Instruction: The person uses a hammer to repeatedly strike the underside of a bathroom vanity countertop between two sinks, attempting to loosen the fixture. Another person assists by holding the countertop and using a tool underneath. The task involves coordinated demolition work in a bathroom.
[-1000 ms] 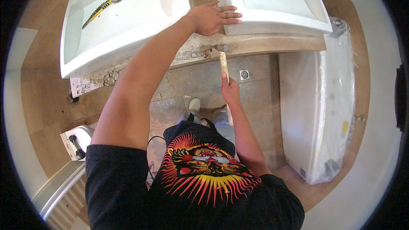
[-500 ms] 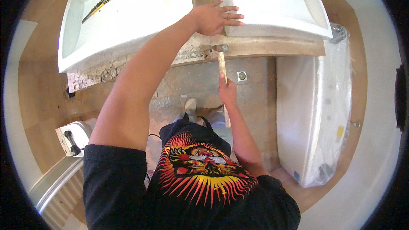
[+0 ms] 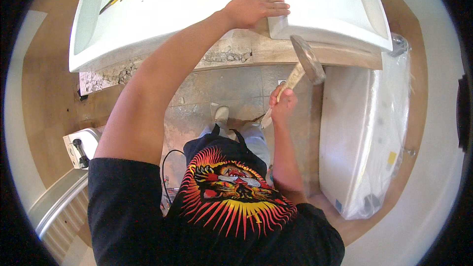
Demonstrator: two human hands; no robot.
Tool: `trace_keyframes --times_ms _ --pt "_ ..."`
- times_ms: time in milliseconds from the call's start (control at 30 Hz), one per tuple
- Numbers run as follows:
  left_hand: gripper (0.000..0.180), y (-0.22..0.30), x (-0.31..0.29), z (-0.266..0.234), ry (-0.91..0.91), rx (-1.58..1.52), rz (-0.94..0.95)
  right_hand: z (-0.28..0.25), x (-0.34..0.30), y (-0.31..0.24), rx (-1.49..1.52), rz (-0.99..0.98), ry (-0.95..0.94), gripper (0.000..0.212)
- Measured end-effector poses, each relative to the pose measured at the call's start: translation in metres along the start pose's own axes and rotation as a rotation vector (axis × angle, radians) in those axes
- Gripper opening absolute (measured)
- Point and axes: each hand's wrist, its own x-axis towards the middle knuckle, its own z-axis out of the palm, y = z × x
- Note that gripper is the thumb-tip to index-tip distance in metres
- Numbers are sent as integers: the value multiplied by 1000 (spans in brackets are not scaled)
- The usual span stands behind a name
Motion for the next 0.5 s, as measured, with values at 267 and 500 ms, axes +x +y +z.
trace_keyframes --times_ms 267,500 --pt "73 -9 13 2 90 -86 27 -2 11 69 -659 123 52 60" --pt "60 2 17 7 -68 -28 48 2 14 68 -572 172 108 58"
